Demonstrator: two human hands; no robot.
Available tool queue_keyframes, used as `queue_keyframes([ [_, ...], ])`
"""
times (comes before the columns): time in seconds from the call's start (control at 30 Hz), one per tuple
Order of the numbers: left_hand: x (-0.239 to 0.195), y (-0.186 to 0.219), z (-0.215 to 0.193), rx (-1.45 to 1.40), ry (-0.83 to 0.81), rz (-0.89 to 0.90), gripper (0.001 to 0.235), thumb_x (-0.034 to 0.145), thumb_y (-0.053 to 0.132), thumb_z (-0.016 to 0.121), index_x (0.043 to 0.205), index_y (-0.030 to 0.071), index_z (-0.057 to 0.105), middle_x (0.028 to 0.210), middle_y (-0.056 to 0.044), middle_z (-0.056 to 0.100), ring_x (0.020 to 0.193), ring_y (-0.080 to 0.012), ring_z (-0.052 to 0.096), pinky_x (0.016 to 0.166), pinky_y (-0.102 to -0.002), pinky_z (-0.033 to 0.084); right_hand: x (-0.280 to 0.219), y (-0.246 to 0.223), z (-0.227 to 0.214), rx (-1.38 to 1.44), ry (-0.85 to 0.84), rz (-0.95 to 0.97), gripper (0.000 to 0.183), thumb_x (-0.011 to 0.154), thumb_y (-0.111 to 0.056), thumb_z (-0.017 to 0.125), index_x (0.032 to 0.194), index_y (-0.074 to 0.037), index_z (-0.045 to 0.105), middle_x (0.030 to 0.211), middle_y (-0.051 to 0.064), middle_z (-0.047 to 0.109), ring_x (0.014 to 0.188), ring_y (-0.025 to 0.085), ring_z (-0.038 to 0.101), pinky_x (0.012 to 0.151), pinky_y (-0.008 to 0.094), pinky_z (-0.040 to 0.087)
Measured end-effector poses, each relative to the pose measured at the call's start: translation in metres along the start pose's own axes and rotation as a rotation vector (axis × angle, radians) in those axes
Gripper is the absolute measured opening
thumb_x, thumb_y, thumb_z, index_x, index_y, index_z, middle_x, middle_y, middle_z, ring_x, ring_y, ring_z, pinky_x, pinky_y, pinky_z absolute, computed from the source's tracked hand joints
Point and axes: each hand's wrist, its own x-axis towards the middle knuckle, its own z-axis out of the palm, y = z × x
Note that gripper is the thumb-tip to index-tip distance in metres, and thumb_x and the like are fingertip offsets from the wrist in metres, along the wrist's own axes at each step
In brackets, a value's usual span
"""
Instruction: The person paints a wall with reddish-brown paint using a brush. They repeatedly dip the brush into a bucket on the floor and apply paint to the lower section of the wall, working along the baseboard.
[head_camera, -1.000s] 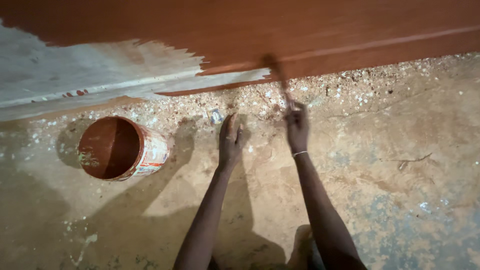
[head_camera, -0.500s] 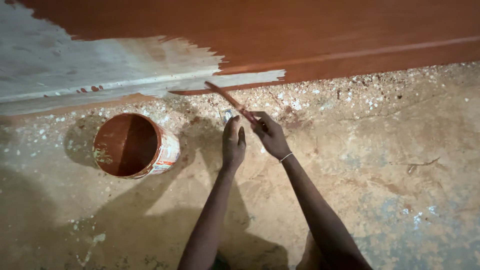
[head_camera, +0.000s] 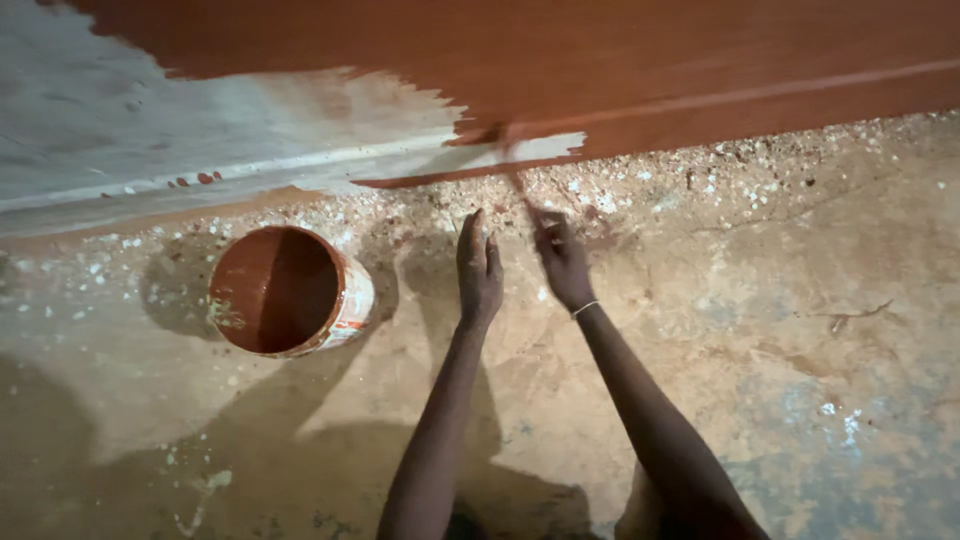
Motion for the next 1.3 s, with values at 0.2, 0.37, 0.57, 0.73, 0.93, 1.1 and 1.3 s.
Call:
queue_keyframes([
  [0.2, 0.007, -0.016, -0.008, 0.005, 0.079, -0.164, 0.046, 0.108, 0.008, 0.046, 0.153, 0.003, 0.042, 0.157, -0.022, 0.046, 0.146, -0.0367, 0.046, 0.121, -0.044, 0.038, -0.002, -0.001, 0.025, 0.172, -0.048, 0.055, 0.036, 0.098, -0.008, 0.062, 0.134, -0.011, 0.056, 0.086, 0.000, 0.063, 0.070, 0.005, 0.056, 0.058, 0.023, 0.046],
  [0.37, 0.014, -0.005, 0.020, -0.047, 0.071, -0.116, 0.045, 0.107, 0.007, 0.048, 0.152, 0.002, 0.044, 0.154, -0.022, 0.048, 0.145, -0.0376, 0.045, 0.121, -0.045, 0.036, 0.008, 0.021, -0.046, 0.322, 0.460, 0.158, 0.026, 0.105, -0.014, 0.060, 0.130, -0.015, 0.053, 0.077, -0.003, 0.058, 0.053, 0.003, 0.043, 0.045, 0.020, 0.032],
  [0.57, 0.011, 0.020, 0.049, -0.142, -0.002, -0.081, 0.050, 0.103, 0.004, 0.047, 0.152, 0.002, 0.043, 0.154, -0.022, 0.049, 0.144, -0.0369, 0.047, 0.120, -0.044, 0.038, 0.007, 0.013, -0.094, 0.350, 0.533, 0.192, 0.024, 0.108, -0.014, 0.059, 0.130, -0.015, 0.049, 0.085, 0.000, 0.056, 0.059, 0.004, 0.047, 0.047, 0.021, 0.036],
  [0.73, 0.021, 0.020, 0.035, -0.039, 0.024, -0.169, 0.048, 0.105, 0.005, 0.046, 0.153, 0.003, 0.043, 0.156, -0.022, 0.047, 0.143, -0.0365, 0.047, 0.119, -0.044, 0.038, 0.003, -0.003, -0.031, 0.070, -0.041, -0.074, 0.031, 0.102, -0.011, 0.063, 0.133, -0.012, 0.055, 0.091, -0.002, 0.063, 0.079, 0.007, 0.061, 0.067, 0.024, 0.053],
  [0.93, 0.016, 0.016, 0.029, 0.056, 0.059, -0.091, 0.045, 0.107, 0.010, 0.046, 0.152, 0.004, 0.047, 0.153, -0.020, 0.052, 0.144, -0.0353, 0.049, 0.123, -0.043, 0.037, 0.011, 0.029, -0.054, 0.340, 0.157, 0.130, 0.032, 0.104, -0.008, 0.060, 0.135, -0.014, 0.058, 0.086, -0.003, 0.060, 0.066, 0.004, 0.047, 0.055, 0.021, 0.039],
  [1.1, 0.011, 0.031, 0.066, 0.029, 0.021, -0.065, 0.043, 0.109, 0.007, 0.047, 0.152, 0.003, 0.044, 0.154, -0.021, 0.051, 0.146, -0.0376, 0.046, 0.123, -0.045, 0.035, 0.038, 0.065, -0.180, 0.420, 0.606, 0.132, 0.032, 0.104, -0.011, 0.058, 0.135, -0.015, 0.050, 0.081, -0.004, 0.057, 0.057, 0.003, 0.046, 0.045, 0.019, 0.036],
  [1.3, 0.005, 0.057, 0.119, 0.046, -0.037, -0.067, 0.048, 0.105, 0.003, 0.046, 0.153, 0.002, 0.042, 0.155, -0.022, 0.048, 0.146, -0.0383, 0.045, 0.121, -0.044, 0.035, 0.046, 0.062, -0.189, 0.424, 0.499, 0.118, 0.028, 0.105, -0.012, 0.063, 0.131, -0.011, 0.054, 0.080, -0.002, 0.057, 0.059, 0.004, 0.046, 0.049, 0.019, 0.038],
])
